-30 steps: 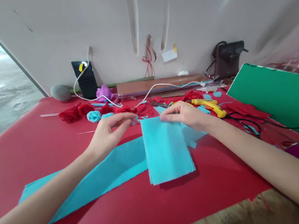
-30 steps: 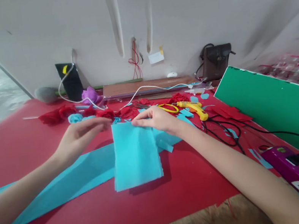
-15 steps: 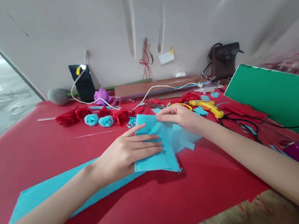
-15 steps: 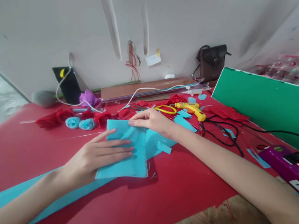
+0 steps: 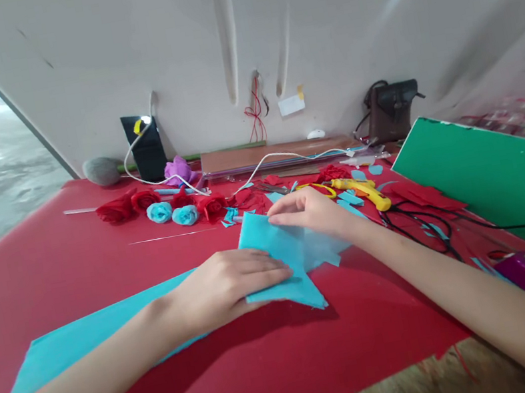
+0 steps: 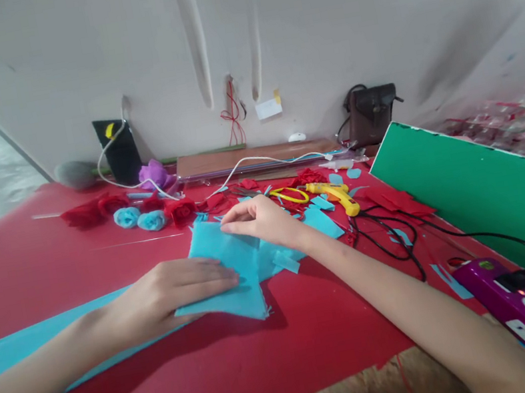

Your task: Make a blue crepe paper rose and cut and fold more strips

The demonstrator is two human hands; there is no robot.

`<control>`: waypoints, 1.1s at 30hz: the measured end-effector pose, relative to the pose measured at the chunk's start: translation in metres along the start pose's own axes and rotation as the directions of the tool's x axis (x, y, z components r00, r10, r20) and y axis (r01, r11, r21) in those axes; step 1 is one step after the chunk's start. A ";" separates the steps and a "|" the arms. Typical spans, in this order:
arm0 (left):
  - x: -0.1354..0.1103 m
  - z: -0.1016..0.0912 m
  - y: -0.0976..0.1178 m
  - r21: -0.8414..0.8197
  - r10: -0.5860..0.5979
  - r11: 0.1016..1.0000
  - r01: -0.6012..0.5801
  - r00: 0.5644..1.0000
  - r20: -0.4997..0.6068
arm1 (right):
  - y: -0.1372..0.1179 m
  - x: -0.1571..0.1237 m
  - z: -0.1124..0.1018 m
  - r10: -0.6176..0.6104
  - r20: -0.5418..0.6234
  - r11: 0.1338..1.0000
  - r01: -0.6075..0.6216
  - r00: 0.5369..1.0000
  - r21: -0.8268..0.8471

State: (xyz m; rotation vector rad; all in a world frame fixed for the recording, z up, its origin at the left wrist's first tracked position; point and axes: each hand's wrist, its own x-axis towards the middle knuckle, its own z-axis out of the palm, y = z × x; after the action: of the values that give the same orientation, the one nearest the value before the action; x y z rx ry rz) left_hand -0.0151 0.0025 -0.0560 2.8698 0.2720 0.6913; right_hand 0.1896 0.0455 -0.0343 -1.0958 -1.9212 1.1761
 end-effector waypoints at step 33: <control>0.005 -0.006 -0.009 -0.348 -0.546 0.823 0.448 0.792 -0.271 | -0.013 -0.015 0.019 -0.236 -0.097 0.954 0.212 0.967 -0.210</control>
State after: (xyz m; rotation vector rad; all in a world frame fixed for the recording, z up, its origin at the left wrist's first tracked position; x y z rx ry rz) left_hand -0.0147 0.0134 -0.0501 2.2383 0.8857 1.0382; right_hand 0.1767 0.0217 -0.0313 -0.9930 -2.0378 0.7897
